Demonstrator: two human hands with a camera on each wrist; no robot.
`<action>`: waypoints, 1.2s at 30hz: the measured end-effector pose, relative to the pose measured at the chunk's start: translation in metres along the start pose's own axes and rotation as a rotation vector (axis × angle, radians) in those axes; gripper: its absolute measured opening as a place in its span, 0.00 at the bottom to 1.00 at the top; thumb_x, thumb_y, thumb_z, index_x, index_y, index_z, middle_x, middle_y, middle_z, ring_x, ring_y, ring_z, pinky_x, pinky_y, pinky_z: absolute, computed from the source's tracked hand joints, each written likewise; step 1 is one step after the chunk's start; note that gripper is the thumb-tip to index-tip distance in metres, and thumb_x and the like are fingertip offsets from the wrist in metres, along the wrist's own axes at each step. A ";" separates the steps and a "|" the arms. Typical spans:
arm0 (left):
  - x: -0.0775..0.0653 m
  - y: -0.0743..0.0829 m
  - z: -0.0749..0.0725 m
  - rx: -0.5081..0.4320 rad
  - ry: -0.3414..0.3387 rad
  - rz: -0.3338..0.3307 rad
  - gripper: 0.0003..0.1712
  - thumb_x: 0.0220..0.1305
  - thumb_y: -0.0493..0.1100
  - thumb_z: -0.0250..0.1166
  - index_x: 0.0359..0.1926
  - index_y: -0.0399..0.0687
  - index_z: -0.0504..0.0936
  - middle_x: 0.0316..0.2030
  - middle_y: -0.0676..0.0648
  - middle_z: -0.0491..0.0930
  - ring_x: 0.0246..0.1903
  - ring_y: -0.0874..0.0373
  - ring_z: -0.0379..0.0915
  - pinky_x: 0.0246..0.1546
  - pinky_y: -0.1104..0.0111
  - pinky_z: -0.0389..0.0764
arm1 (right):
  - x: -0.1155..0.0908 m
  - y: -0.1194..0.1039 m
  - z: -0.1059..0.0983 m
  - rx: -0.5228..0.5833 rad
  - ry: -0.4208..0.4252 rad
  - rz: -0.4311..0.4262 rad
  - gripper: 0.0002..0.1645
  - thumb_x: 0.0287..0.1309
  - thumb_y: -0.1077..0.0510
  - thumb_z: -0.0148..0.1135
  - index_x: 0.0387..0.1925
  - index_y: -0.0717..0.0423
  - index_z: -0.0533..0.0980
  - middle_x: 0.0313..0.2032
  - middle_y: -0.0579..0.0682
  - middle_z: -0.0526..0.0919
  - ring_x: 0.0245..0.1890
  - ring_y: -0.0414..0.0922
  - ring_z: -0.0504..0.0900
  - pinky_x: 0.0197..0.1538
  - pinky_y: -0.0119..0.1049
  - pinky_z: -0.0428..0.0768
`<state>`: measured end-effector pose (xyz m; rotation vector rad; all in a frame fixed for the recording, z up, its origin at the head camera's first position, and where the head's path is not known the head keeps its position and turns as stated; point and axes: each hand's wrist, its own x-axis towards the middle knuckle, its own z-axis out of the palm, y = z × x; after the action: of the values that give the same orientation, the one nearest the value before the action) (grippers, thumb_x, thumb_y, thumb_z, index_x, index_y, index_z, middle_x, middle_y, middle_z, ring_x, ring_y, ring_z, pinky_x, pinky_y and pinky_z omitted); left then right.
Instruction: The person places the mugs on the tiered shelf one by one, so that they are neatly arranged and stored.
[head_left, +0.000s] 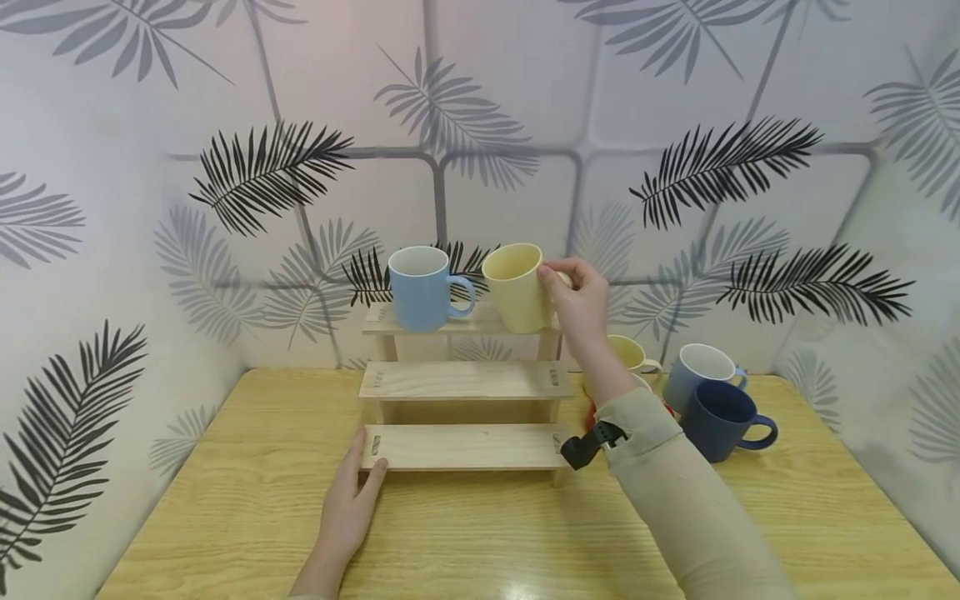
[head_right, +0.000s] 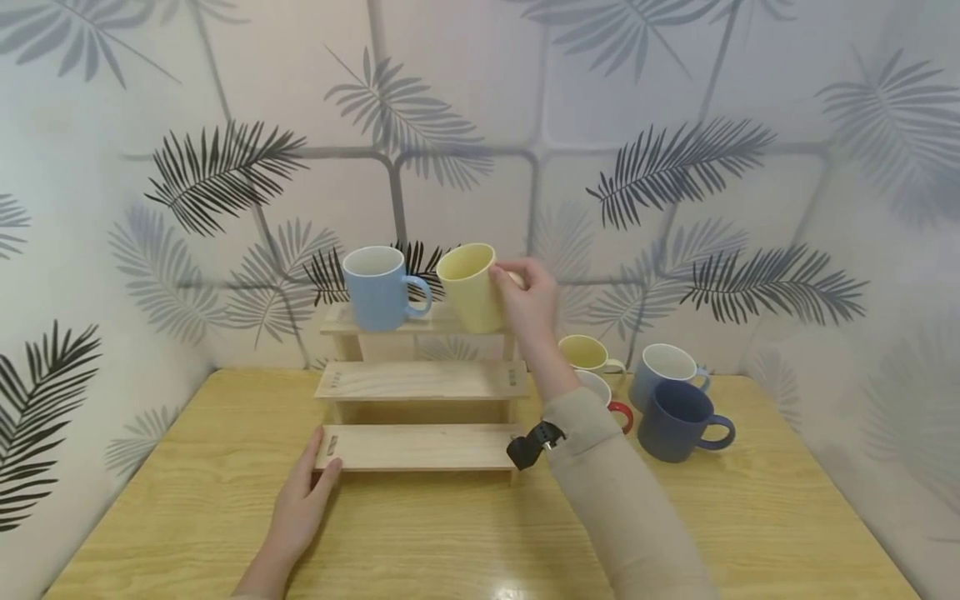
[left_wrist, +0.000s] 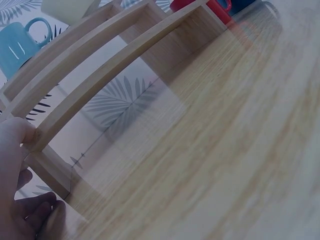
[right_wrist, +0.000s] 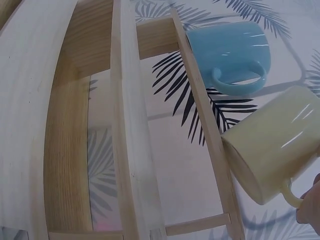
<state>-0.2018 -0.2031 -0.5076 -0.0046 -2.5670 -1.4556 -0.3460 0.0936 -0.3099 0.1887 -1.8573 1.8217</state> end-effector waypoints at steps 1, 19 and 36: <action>0.000 0.000 0.000 -0.001 0.000 -0.002 0.41 0.73 0.60 0.47 0.75 0.46 0.45 0.73 0.42 0.46 0.71 0.42 0.42 0.68 0.47 0.47 | 0.001 0.000 0.001 0.002 -0.003 0.002 0.14 0.56 0.60 0.69 0.38 0.67 0.79 0.32 0.43 0.80 0.33 0.37 0.75 0.34 0.26 0.76; -0.001 0.000 0.001 -0.009 0.002 0.005 0.41 0.73 0.60 0.46 0.75 0.45 0.44 0.73 0.42 0.46 0.71 0.42 0.42 0.68 0.47 0.47 | 0.025 0.016 -0.005 -0.057 -0.181 0.105 0.11 0.66 0.62 0.56 0.44 0.67 0.70 0.44 0.53 0.78 0.48 0.43 0.73 0.57 0.35 0.71; -0.001 0.001 0.001 -0.006 0.003 -0.005 0.40 0.73 0.60 0.46 0.76 0.48 0.44 0.73 0.42 0.47 0.71 0.42 0.43 0.68 0.47 0.47 | 0.021 0.037 -0.014 0.003 -0.174 0.055 0.14 0.68 0.57 0.53 0.45 0.67 0.68 0.42 0.48 0.74 0.43 0.41 0.71 0.53 0.35 0.70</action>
<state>-0.2006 -0.2018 -0.5079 0.0027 -2.5624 -1.4639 -0.3769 0.1154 -0.3338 0.3090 -1.9957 1.8971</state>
